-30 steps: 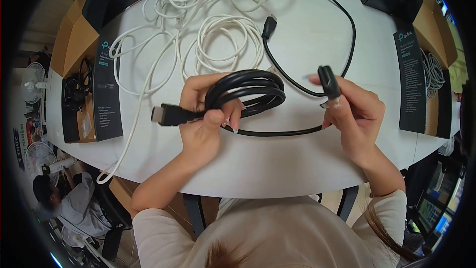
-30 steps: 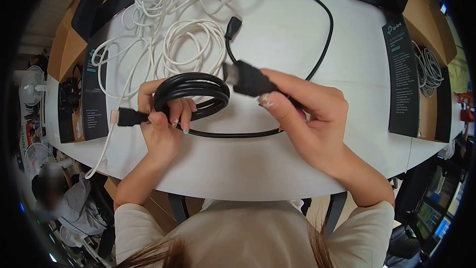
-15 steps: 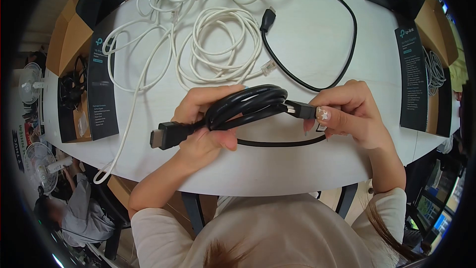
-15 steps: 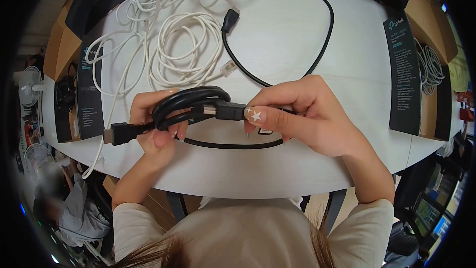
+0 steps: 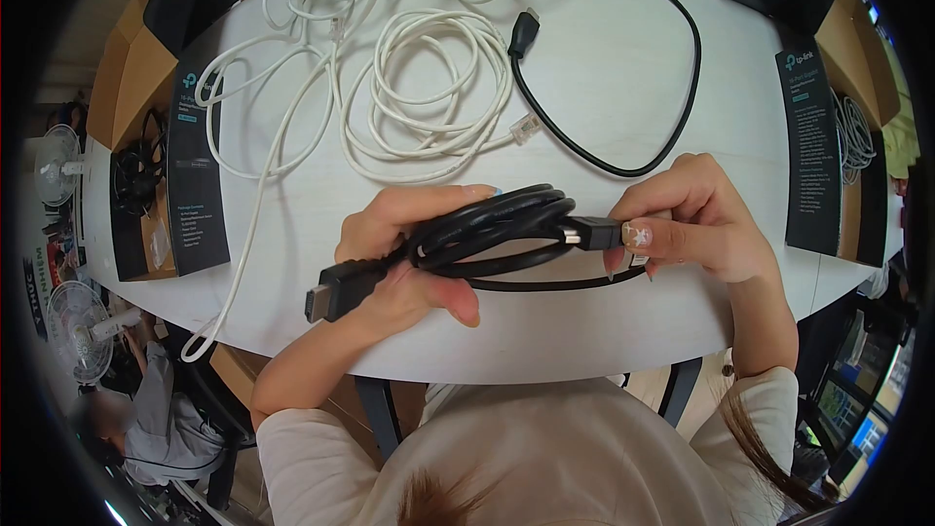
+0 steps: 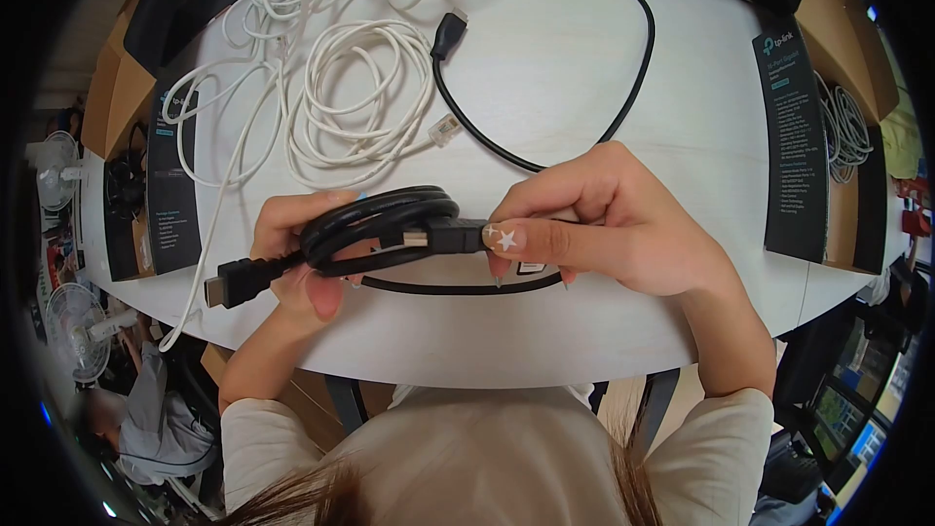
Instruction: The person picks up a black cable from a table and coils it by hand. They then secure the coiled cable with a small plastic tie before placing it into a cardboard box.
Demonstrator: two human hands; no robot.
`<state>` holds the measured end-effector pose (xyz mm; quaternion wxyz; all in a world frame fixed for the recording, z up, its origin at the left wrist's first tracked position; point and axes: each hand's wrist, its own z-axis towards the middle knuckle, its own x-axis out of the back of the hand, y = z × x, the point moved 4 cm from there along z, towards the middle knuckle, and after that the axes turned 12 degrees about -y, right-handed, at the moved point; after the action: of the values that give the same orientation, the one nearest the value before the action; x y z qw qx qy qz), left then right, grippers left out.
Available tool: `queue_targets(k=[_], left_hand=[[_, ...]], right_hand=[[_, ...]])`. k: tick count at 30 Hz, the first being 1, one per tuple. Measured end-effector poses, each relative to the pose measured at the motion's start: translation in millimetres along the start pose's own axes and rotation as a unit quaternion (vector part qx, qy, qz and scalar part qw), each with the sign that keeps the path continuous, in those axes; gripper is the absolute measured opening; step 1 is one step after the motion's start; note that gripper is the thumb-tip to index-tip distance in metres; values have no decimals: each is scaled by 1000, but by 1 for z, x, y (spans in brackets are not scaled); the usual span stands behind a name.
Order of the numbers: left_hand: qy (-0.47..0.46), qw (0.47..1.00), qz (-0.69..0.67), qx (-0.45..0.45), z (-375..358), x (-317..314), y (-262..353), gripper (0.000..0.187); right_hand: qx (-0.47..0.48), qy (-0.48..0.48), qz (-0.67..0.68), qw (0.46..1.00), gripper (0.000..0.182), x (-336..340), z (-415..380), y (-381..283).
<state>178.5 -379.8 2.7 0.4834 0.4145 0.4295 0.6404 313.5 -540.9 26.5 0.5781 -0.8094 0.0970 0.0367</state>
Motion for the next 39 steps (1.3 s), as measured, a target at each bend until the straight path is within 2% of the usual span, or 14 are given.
queue_targets(k=[3, 6, 9, 12, 15, 18, 21, 24, 27, 28, 32, 36, 39], left_hand=[[-22, 999, -25, 13, -3, -1, -3, 71], [-85, 996, -37, -19, -7, 2, -7, 70], [-99, 995, 1, -32, -4, 0, -2, 65], [-80, 995, -52, -35, -5, 2, -9, 61], [-78, 993, -90, -20, -4, 4, -13, 57], [-64, 991, -117, -5, -3, 4, -15, 54], [-47, 990, -131, -8, -3, 3, -19, 51], [-22, 989, -148, -3, 0, -1, -18, 48], [-26, 980, -198, 3, 3, 0, -21, 46], [16, 985, -170, 7, 6, -2, -19, 44], [-1, 977, -211, 12, 5, 0, -23, 39], [-16, 974, -219, 62, 6, -7, -22, 33], [-24, 974, -223, 23, 8, -3, -19, 31]], right_hand=[[-6, -1, 6, 1000, 20, 1, 1, 3], [-56, -31, -57, 996, 18, -2, 4, 6], [-12, -33, -59, 998, 17, -5, 8, 13], [-8, 1, -7, 1000, 15, -9, 11, 7], [-21, 33, -36, 999, 17, -10, 13, 11], [9, 85, -58, 995, 13, -12, 12, 12], [5, 110, 30, 994, 17, -12, 10, 14], [68, 130, 62, 987, 23, -14, 9, 15], [171, 151, -27, 973, 17, -14, 8, 20], [183, 168, -45, 968, 15, -14, 8, 18], [219, 213, -182, 935, 10, -15, 6, 12], [240, 229, -327, 885, 12, -20, 2, 3], [195, 215, -203, 935, 13, -16, 2, 7]])
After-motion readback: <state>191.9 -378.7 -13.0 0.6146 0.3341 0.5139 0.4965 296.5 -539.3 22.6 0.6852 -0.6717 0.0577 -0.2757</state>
